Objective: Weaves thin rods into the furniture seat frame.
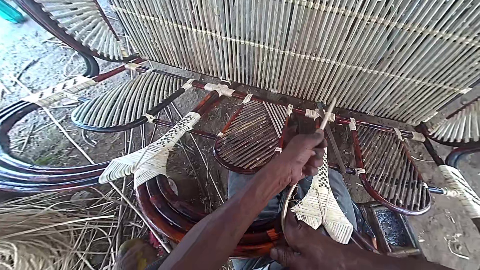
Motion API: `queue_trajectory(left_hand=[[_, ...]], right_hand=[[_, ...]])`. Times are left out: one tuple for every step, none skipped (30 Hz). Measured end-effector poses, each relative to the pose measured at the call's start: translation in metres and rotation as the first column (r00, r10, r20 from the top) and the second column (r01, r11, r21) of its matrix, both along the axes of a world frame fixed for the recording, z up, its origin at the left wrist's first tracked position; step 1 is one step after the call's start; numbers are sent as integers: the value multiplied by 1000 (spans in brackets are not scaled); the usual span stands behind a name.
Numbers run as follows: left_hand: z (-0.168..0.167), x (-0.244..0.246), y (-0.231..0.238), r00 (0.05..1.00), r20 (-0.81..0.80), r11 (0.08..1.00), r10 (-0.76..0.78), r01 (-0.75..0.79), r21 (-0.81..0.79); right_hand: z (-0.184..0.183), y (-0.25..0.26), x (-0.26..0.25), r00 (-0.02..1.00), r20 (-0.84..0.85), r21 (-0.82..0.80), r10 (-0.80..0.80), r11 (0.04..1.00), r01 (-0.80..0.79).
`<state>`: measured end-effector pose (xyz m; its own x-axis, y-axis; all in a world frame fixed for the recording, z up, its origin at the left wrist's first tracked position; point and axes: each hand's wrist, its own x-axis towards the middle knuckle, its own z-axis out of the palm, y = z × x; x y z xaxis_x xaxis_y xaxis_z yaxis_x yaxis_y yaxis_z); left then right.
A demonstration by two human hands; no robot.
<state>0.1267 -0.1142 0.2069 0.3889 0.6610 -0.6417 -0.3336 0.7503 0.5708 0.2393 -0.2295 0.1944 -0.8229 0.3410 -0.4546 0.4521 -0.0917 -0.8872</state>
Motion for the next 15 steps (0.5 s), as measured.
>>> queue_trajectory(left_hand=[[-3,3,1,999,-11,1000,-31,31,-1],[-7,2,2,999,-34,1000,-13,13,17],[-11,-1,4,996,-56,997,62,-59,55],[-14,-8,5,980,-59,977,192,-185,105],[-18,-16,8,934,-28,926,355,-347,151],[-22,-22,10,866,20,851,500,-496,171],[-26,-26,10,785,58,770,617,-617,160],[-29,-28,9,709,80,698,700,-704,135],[-32,-28,9,640,103,631,762,-768,105],[-34,-26,8,585,124,579,802,-811,79],[-35,-23,8,545,145,542,826,-838,64],[-37,-22,6,521,171,518,836,-853,68],[-37,-23,5,508,201,502,838,-861,81],[-37,-24,4,499,232,490,835,-866,101],[-37,-25,4,493,257,476,831,-870,127]], right_hand=[[-2,0,0,1000,16,-10,-5,1000,5],[-6,1,1,999,34,-19,-34,999,35],[-10,2,5,995,28,-26,-96,995,97],[-14,5,9,983,4,-50,-184,982,184],[-18,8,13,955,-28,-100,-295,951,291],[-20,11,17,916,-51,-199,-398,903,381],[-21,12,21,875,-64,-311,-480,843,439],[-21,13,24,835,-72,-389,-546,786,480],[-22,13,25,800,-73,-430,-596,742,514],[-23,12,26,774,-68,-438,-630,715,544],[-24,11,27,758,-58,-422,-650,704,571],[-25,10,27,754,-50,-392,-655,707,589],[-26,10,27,754,-45,-364,-656,713,599],[-28,11,26,755,-36,-340,-654,719,606],[-29,12,26,755,-25,-324,-655,720,614]])
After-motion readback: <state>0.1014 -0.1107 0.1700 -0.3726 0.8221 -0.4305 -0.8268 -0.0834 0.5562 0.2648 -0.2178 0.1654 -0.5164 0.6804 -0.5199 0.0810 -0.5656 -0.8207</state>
